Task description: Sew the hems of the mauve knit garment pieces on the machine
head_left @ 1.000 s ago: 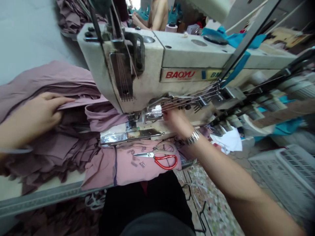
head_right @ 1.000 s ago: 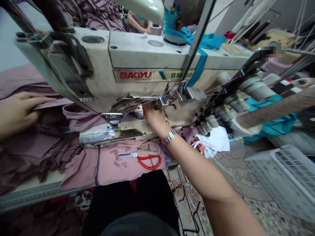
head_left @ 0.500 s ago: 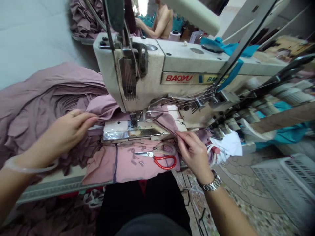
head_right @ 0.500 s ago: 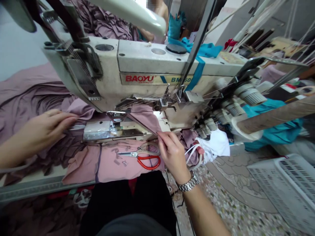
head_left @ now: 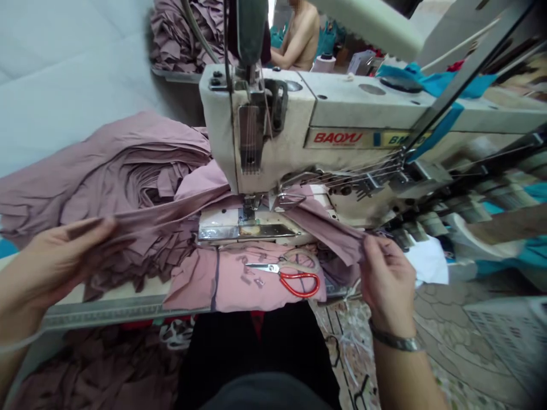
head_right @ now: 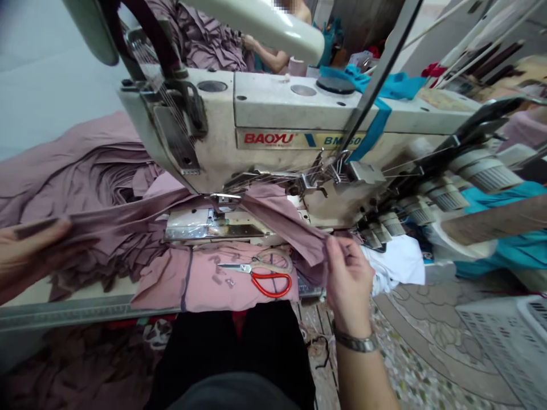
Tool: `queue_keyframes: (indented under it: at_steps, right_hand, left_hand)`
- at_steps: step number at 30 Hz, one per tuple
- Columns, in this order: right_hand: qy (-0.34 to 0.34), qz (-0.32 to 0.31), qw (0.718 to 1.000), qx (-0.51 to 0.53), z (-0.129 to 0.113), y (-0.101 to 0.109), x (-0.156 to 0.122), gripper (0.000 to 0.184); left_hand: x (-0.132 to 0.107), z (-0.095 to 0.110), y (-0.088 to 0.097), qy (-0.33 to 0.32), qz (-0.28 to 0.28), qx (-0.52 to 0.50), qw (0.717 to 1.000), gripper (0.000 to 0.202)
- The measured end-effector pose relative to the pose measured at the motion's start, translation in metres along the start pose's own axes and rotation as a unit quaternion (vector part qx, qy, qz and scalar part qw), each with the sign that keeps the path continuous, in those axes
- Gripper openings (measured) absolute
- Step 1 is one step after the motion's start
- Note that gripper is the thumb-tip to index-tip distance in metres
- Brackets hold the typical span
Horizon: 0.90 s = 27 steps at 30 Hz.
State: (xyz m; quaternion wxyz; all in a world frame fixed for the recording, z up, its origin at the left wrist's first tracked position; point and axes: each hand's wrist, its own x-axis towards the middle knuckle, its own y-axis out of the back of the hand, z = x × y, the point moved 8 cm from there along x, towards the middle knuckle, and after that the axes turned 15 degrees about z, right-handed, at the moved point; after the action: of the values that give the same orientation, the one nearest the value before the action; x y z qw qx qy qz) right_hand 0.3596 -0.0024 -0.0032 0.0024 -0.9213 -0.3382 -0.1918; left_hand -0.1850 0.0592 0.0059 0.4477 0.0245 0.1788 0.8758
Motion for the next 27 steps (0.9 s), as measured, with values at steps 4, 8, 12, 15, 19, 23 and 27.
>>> queue_keyframes:
  at_steps: [4, 8, 12, 15, 19, 23, 27]
  right_hand:
    - [-0.096, -0.056, 0.974, 0.197, -0.022, -0.042, -0.007, 0.041]
    - [0.234, -0.232, 0.941, 0.073, -0.096, -0.111, -0.054, 0.019]
    - [0.557, -0.368, 0.729, -0.150, -0.098, -0.149, -0.105, 0.035]
    - [0.643, -0.327, 0.661, -0.206, -0.088, -0.145, -0.100, 0.042]
    - [0.670, -0.310, 0.652, -0.172, -0.090, -0.137, -0.100, 0.036]
    - [0.638, -0.309, 0.679, -0.187, -0.091, -0.137, -0.101, 0.040]
    - [0.631, -0.289, 0.694, -0.194, -0.090, -0.136, -0.103, 0.035]
  left_hand:
    - [-0.009, 0.033, -0.009, -0.047, 0.022, -0.143, 0.988, 0.049]
    - [-0.088, 0.079, -0.087, -0.365, -0.159, 0.007, 0.917, 0.049]
    - [-0.152, 0.064, -0.146, -0.658, -0.158, 0.214, 0.705, 0.044]
    - [-0.160, 0.057, -0.153, -0.750, -0.065, 0.285, 0.594, 0.038]
    - [-0.165, 0.065, -0.149, -0.780, -0.065, 0.268, 0.562, 0.030]
    - [-0.169, 0.062, -0.149, -0.759, -0.086, 0.270, 0.587, 0.030]
    - [-0.171, 0.051, -0.148, -0.743, -0.092, 0.291, 0.595, 0.038]
